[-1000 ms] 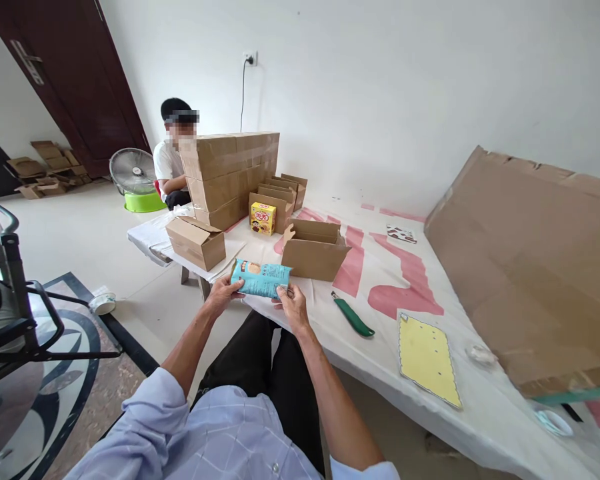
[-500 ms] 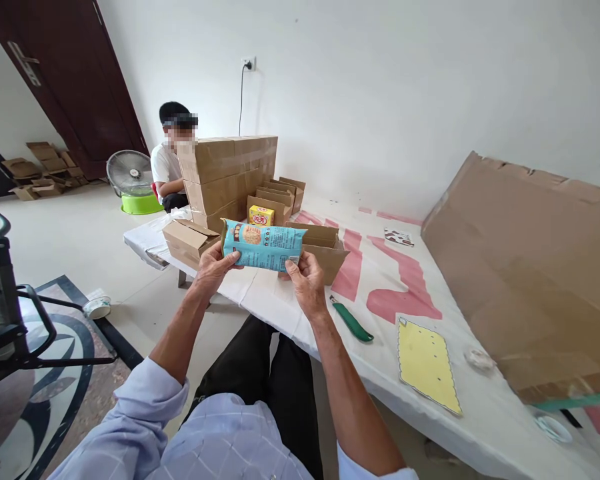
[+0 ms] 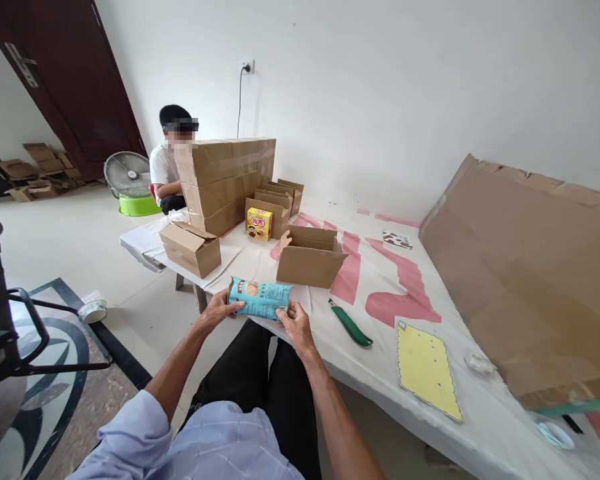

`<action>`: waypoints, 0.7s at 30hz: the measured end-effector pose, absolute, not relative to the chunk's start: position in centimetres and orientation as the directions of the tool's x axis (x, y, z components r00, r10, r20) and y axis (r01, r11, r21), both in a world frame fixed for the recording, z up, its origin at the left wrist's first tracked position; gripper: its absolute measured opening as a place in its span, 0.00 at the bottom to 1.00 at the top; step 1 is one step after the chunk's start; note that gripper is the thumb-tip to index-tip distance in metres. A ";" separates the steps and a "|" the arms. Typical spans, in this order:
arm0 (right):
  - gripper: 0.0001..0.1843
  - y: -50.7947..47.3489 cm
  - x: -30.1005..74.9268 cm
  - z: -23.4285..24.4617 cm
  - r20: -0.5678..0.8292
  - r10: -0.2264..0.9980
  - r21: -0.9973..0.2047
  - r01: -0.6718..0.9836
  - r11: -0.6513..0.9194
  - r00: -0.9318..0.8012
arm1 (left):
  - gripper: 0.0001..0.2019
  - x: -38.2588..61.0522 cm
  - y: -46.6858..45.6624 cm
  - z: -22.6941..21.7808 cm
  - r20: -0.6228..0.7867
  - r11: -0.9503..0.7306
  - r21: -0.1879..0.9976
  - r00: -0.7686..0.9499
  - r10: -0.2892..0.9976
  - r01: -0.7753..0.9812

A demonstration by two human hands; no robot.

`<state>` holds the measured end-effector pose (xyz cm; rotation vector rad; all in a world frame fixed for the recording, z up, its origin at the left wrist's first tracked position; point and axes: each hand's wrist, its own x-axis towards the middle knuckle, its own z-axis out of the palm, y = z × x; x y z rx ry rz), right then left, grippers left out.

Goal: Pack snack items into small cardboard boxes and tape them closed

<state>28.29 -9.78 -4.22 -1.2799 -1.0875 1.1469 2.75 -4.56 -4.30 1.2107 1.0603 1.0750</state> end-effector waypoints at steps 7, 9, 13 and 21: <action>0.28 -8.8 30.6 -2.9 0.145 0.987 -0.985 0.107 0.138 0.065 | 0.33 2.4 -3.7 -3.9 -0.007 0.037 0.983 0.167 0.986 -0.177; 0.31 -7.5 33.2 -2.4 0.237 0.947 -0.953 0.239 0.184 0.215 | 0.33 2.1 -3.5 -3.9 0.009 0.031 0.977 0.183 0.983 -0.213; 0.43 -3.6 40.2 -1.9 0.338 0.822 -0.904 0.402 0.147 0.459 | 0.33 1.9 -3.1 -4.0 0.012 0.046 0.965 0.222 0.975 -0.257; 0.50 3.6 47.6 -3.0 0.162 0.894 -0.951 0.309 0.028 0.418 | 0.32 2.3 -2.8 -4.2 0.004 0.077 0.968 0.322 0.947 -0.240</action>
